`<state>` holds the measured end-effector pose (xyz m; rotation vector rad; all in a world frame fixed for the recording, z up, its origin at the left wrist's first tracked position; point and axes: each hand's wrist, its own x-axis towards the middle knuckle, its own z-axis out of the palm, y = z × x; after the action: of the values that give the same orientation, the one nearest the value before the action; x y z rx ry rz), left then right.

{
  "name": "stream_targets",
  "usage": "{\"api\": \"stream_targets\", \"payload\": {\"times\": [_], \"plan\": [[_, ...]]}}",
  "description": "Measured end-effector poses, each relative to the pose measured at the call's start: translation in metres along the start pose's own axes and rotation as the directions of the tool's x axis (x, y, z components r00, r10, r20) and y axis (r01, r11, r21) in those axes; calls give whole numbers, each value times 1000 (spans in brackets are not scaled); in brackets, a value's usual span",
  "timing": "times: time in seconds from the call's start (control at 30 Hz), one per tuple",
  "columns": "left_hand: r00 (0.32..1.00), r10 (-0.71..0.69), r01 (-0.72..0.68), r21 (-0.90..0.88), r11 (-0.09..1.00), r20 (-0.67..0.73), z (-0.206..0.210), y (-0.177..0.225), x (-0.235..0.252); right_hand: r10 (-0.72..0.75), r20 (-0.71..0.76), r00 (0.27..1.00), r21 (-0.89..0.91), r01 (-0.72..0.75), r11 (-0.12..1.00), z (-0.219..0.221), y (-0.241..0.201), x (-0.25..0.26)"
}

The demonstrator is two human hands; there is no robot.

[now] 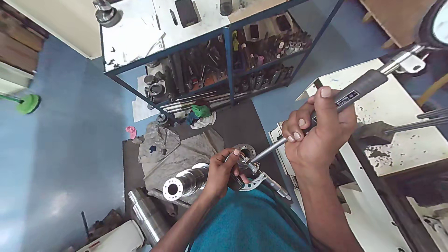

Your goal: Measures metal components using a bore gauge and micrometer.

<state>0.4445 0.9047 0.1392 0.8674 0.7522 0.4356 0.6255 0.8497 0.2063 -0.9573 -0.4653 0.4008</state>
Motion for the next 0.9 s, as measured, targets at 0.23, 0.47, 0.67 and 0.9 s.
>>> {"api": "stream_targets", "payload": {"times": [0.23,0.47,0.67,0.9], "plan": [[1000,-16,16,3,1000,-12,0,1,1,16,-6,1000,9,-16,1000,0,1,0],[1000,-2,2,13,1000,0,0,2,3,0,15,1000,2,0,1000,0,1,1],[1000,3,-3,-3,1000,3,0,3,4,1,-51,999,45,1,999,4,2,8],[1000,-3,3,6,1000,-11,1,3,4,11,1,1000,-3,-11,1000,-1,2,3]]}}
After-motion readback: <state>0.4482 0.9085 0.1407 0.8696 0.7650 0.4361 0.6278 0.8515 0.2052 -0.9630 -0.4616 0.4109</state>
